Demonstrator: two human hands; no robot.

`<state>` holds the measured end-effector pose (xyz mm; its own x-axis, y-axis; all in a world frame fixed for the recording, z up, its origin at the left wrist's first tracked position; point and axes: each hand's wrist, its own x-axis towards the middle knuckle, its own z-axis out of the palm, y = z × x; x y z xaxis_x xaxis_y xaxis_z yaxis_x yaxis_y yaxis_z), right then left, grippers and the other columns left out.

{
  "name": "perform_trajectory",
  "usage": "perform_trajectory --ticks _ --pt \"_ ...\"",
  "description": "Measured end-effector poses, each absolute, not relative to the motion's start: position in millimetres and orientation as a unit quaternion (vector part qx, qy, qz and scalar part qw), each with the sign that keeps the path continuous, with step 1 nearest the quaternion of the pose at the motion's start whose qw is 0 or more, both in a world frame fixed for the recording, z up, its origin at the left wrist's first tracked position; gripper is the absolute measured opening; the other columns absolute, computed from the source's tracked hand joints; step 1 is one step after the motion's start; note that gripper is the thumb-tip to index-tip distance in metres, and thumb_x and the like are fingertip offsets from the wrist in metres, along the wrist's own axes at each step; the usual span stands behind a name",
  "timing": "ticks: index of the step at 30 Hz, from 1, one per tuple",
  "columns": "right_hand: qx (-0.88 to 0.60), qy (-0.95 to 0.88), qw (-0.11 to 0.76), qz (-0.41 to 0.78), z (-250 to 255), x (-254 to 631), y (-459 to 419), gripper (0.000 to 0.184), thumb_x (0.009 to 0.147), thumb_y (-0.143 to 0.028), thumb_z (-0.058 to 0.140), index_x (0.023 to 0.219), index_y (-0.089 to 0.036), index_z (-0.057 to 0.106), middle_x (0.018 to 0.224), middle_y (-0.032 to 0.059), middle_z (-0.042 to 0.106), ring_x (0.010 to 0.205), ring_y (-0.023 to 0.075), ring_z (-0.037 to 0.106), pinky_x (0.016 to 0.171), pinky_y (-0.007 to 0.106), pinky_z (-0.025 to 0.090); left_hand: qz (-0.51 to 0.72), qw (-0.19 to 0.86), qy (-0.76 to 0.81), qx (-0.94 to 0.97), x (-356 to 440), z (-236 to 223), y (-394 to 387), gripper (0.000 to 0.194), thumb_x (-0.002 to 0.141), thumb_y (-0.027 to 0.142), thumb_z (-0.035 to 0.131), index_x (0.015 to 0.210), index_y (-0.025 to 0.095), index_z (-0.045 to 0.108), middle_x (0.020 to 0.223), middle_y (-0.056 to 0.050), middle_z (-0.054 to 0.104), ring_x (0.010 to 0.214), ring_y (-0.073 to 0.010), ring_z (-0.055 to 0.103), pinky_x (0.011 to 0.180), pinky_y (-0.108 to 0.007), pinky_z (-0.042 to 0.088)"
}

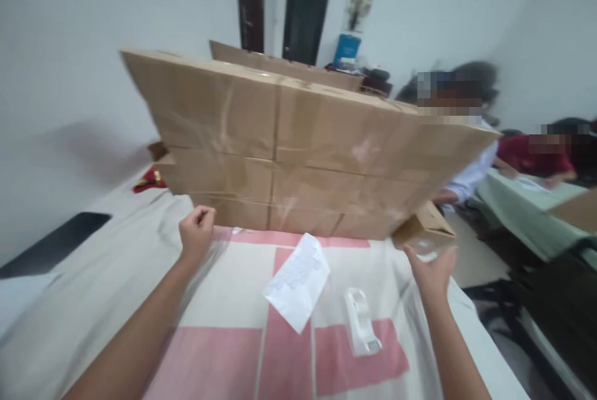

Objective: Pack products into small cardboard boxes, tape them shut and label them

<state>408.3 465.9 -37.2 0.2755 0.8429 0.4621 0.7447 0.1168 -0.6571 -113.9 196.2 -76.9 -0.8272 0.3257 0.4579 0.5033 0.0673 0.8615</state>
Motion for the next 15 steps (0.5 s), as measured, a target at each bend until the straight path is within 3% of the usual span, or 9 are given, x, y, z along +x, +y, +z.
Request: perform_trajectory --ticks 2,3,5,7,10,12,15 --pt "-0.559 -0.674 0.483 0.033 -21.5 364.8 431.0 0.120 0.060 -0.067 0.084 0.155 -0.009 0.038 0.155 0.0340 0.039 0.144 0.0504 0.039 0.114 0.062 0.037 -0.630 0.137 -0.732 -0.222 -172.2 -60.5 174.1 0.020 0.084 0.036 0.055 0.078 0.018 0.062 0.067 0.003 0.052 0.066 -0.0127 0.047 0.067 -0.026 0.041" --pt "-0.495 -0.723 0.480 0.034 -13.1 333.7 407.5 0.104 0.071 -0.064 0.077 0.154 -0.014 0.039 0.154 0.0269 0.044 0.142 0.0463 0.044 0.113 0.065 0.039 -0.635 0.165 -0.731 -0.187 -203.3 -53.5 163.5 0.019 0.087 0.035 0.053 0.083 0.018 0.061 0.071 0.003 0.051 0.069 -0.0129 0.046 0.072 -0.027 0.042" --pt "-0.364 -0.807 0.463 0.042 2.8 256.3 355.3 0.074 0.085 -0.048 0.070 0.149 -0.019 0.045 0.150 0.0196 0.051 0.140 0.0384 0.049 0.114 0.064 0.040 -0.639 0.193 -0.732 -0.139 -260.4 -46.1 149.3 0.020 0.088 0.033 0.053 0.097 0.015 0.057 0.081 0.002 0.050 0.077 -0.0139 0.047 0.082 -0.030 0.045" --pt "-0.219 -0.873 0.431 0.068 15.4 167.6 305.5 0.057 0.092 -0.031 0.063 0.146 -0.022 0.048 0.148 0.0171 0.054 0.139 0.0324 0.051 0.115 0.059 0.042 -0.637 0.187 -0.738 -0.124 -301.1 -51.4 145.7 0.029 0.085 0.029 0.057 0.109 0.013 0.054 0.095 -0.004 0.054 0.090 -0.0176 0.052 0.093 -0.037 0.045" --pt "-0.041 -0.926 0.347 0.142 25.1 37.0 246.6 0.056 0.094 -0.023 0.056 0.148 -0.021 0.043 0.151 0.0171 0.051 0.145 0.0278 0.045 0.116 0.051 0.044 -0.619 0.149 -0.757 -0.144 -326.0 -77.3 148.2 0.049 0.076 0.030 0.070 0.119 0.011 0.054 0.120 -0.015 0.055 0.119 -0.0286 0.052 0.111 -0.048 0.037" --pt "-0.001 -0.944 0.287 0.162 27.6 -41.6 220.5 0.057 0.095 -0.029 0.054 0.149 -0.017 0.041 0.157 0.0183 0.044 0.149 0.0263 0.039 0.120 0.046 0.040 -0.602 0.122 -0.772 -0.165 -328.4 -94.5 148.0 0.060 0.070 0.030 0.077 0.124 0.014 0.056 0.137 -0.019 0.049 0.136 -0.0349 0.043 0.119 -0.051 0.029" --pt "-0.053 -0.967 0.206 0.143 28.3 -144.8 205.7 0.065 0.096 -0.031 0.052 0.155 -0.010 0.032 0.166 0.0193 0.027 0.158 0.0315 0.015 0.127 0.053 0.022 -0.576 0.074 -0.793 -0.184 -331.4 -106.9 145.4 0.067 0.070 0.031 0.077 0.133 0.019 0.056 0.152 -0.021 0.039 0.146 -0.0399 0.032 0.122 -0.055 0.023"
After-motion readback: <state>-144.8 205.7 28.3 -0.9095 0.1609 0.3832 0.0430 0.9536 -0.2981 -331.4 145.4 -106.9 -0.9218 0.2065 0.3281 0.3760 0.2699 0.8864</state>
